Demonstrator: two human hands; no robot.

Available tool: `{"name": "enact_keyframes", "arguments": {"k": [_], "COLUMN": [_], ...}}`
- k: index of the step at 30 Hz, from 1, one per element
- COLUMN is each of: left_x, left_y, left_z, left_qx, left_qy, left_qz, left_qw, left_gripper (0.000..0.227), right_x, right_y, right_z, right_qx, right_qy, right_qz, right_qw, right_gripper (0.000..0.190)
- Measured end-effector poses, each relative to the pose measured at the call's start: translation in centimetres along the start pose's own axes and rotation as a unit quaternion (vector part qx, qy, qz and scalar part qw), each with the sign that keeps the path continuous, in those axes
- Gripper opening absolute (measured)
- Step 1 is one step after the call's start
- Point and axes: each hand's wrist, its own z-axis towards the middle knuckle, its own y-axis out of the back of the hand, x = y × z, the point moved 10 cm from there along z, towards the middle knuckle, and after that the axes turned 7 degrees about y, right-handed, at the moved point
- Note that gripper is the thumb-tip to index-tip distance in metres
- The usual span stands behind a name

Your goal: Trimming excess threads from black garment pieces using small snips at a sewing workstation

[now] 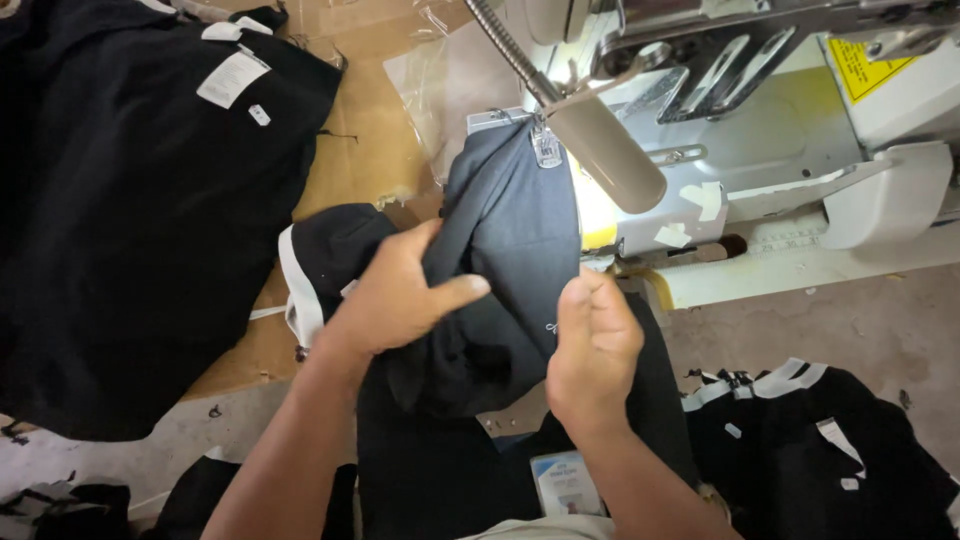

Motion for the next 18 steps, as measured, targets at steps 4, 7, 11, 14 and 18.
{"name": "enact_keyframes", "arguments": {"k": [4,7,11,14,18], "left_x": [-0.5,-2.9,-6.2,-8.9,-8.6], "left_y": [1.6,2.6,4.6,6.4,9.9], "left_z": [-0.8,-1.8,-2.5,-2.0,0.2], "left_qx": [-0.026,-0.075,-0.193,-0.242,-0.289], "left_qy": [0.011,-0.070,-0.183,-0.223,-0.258], "left_qz": [-0.002,0.040,0.144,0.147,0.180], "left_qw": [1.000,0.994,0.953,0.933,0.904], "left_gripper": [0.036,0.040,0.036,0.027,0.020], "right_x": [0.4,-0.8,-1.4,-1.8,-1.5], "right_y": [-0.7,-0.7,-1.0,-1.3,-1.8], "right_z": [-1.4,-2.0,-1.2,-0.8,-0.3], "right_qx": [0.062,0.051,0.036,0.015,-0.010], "right_qy": [0.026,0.003,-0.010,-0.052,-0.064], "right_qz": [-0.072,-0.041,-0.023,-0.005,0.045], "right_qw": [0.995,0.998,0.999,0.999,0.997], "right_gripper": [0.028,0.031,0.031,0.027,0.026]}}
